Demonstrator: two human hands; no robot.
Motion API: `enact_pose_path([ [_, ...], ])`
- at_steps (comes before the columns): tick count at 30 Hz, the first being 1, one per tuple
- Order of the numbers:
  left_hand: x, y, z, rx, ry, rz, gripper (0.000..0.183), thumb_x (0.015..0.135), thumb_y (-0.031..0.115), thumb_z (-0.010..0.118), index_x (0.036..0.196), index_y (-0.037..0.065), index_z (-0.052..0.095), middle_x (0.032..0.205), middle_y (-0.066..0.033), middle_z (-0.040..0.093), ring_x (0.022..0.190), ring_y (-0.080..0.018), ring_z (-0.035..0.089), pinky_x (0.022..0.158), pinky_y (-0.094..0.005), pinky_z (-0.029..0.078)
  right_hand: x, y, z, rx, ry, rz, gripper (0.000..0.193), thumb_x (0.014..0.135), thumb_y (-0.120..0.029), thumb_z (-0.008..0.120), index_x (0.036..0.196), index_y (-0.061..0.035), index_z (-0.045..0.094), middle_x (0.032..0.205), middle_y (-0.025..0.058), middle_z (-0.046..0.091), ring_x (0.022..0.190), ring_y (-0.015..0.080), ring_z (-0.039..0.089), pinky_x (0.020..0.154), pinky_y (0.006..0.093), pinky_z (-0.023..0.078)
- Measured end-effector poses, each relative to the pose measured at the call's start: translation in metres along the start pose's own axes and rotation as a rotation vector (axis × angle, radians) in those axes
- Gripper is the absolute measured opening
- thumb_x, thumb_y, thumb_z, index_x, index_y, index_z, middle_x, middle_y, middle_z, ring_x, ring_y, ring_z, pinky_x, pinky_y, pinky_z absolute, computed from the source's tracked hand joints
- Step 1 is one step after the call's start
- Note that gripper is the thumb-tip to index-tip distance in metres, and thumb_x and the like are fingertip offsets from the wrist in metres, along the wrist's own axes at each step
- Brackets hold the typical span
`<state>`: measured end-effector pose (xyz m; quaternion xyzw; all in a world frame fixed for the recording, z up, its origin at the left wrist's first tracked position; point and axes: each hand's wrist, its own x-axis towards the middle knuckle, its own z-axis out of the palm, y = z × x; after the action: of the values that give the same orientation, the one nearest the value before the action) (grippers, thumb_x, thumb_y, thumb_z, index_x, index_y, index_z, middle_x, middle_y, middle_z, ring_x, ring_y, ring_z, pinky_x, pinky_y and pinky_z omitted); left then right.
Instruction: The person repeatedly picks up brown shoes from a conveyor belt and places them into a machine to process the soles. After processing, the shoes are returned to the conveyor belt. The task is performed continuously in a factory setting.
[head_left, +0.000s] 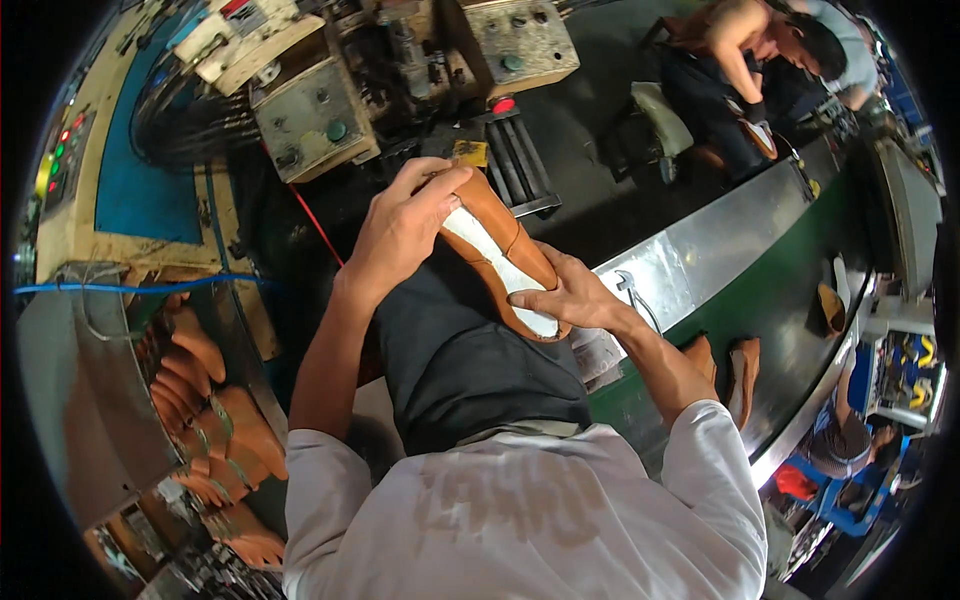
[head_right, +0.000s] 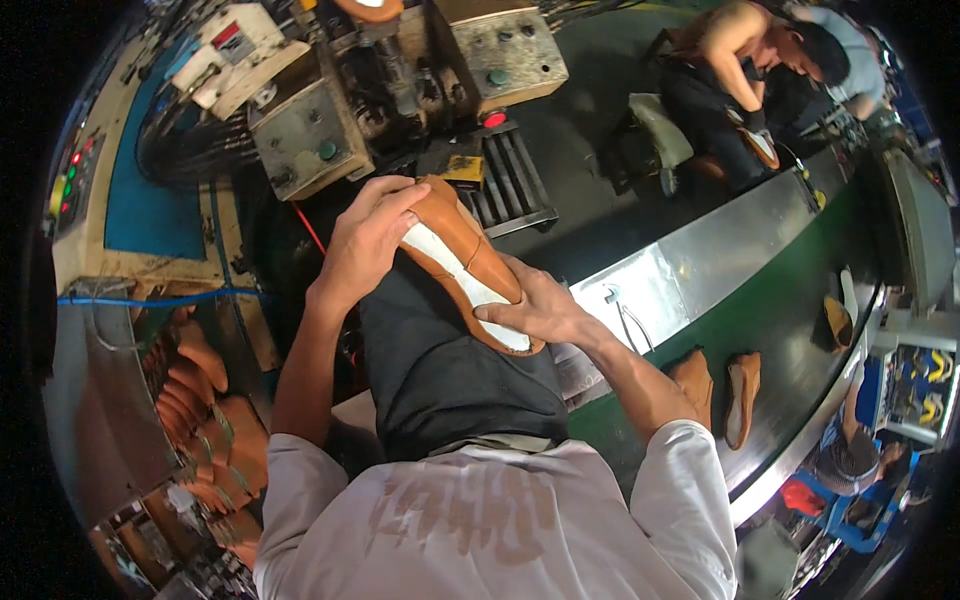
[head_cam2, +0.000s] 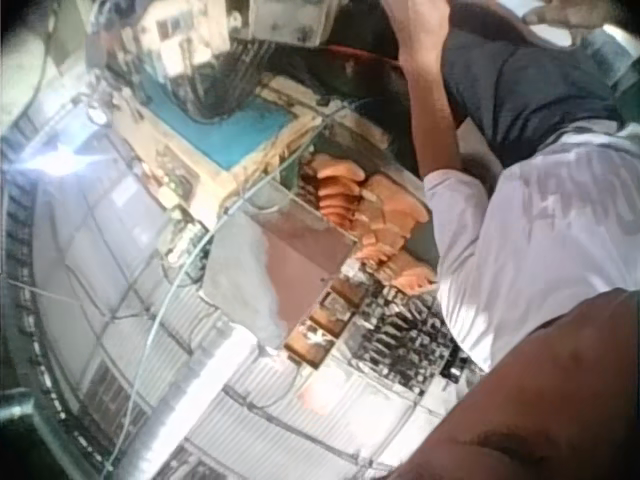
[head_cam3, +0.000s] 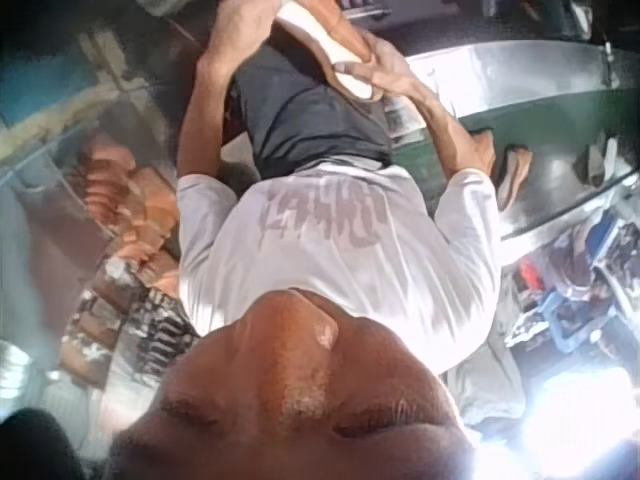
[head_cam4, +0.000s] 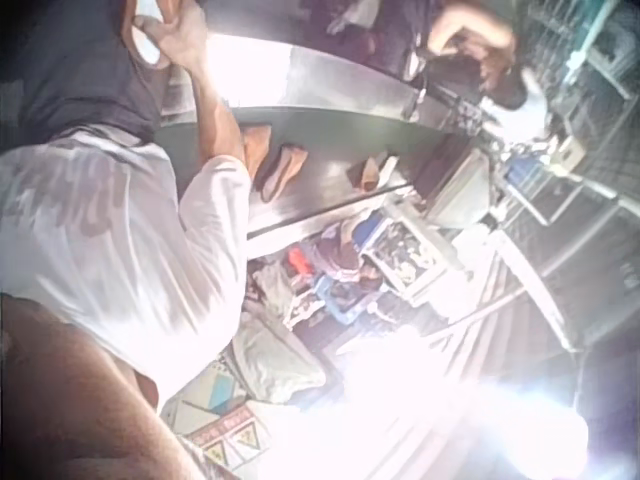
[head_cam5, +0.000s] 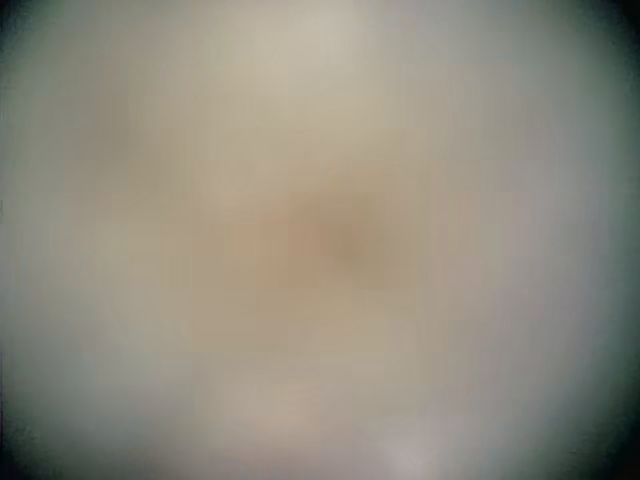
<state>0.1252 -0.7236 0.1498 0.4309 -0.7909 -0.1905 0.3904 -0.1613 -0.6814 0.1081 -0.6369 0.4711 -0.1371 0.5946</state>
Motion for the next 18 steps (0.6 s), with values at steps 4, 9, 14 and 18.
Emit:
enact_pose_path([
  [4, -0.021, -0.012, -0.009, 0.017, 0.186, -0.105, 0.042, 0.098, -0.002, 0.074, 0.139, -0.001, 0.064, 0.13, -0.0157, 0.066, 0.12, -0.0267, 0.069, 0.097, -0.0377, 0.059, 0.017, -0.011, 0.012, -0.064, 0.015, -0.044, 0.102, 0.088, -0.035, 0.085, 0.163, 0.0096, 0.033, 0.131, 0.0315, 0.07, 0.126, 0.0387, 0.07, 0.11, 0.0443, 0.053],
  [9, -0.044, -0.006, 0.003, -0.579, 0.323, -0.426, 0.053, 0.103, 0.0, 0.07, 0.151, -0.007, 0.049, 0.145, -0.0152, 0.058, 0.13, -0.0196, 0.061, 0.109, -0.039, 0.056, 0.03, -0.009, 0.028, -0.057, 0.068, -0.138, 0.103, 0.089, -0.034, 0.083, 0.164, 0.0112, 0.029, 0.136, 0.0358, 0.067, 0.127, 0.0416, 0.069, 0.11, 0.0451, 0.053],
  [14, -0.031, -0.006, -0.01, -0.073, 0.106, -0.069, 0.049, 0.094, 0.005, 0.08, 0.14, 0.002, 0.065, 0.136, -0.017, 0.064, 0.125, -0.0266, 0.067, 0.098, -0.0361, 0.06, 0.026, 0.01, 0.02, -0.085, 0.03, -0.146, 0.103, 0.088, -0.035, 0.082, 0.164, 0.0112, 0.029, 0.136, 0.0368, 0.066, 0.129, 0.0424, 0.067, 0.112, 0.0459, 0.051],
  [18, -0.026, -0.006, -0.033, 0.266, -0.015, 0.055, 0.043, 0.081, 0.01, 0.089, 0.123, 0.008, 0.079, 0.122, -0.017, 0.07, 0.114, -0.0338, 0.072, 0.092, -0.0365, 0.062, 0.031, -0.002, 0.017, -0.11, -0.059, -0.139, 0.103, 0.088, -0.034, 0.082, 0.164, 0.0103, 0.028, 0.141, 0.0377, 0.062, 0.134, 0.045, 0.063, 0.116, 0.0471, 0.048],
])
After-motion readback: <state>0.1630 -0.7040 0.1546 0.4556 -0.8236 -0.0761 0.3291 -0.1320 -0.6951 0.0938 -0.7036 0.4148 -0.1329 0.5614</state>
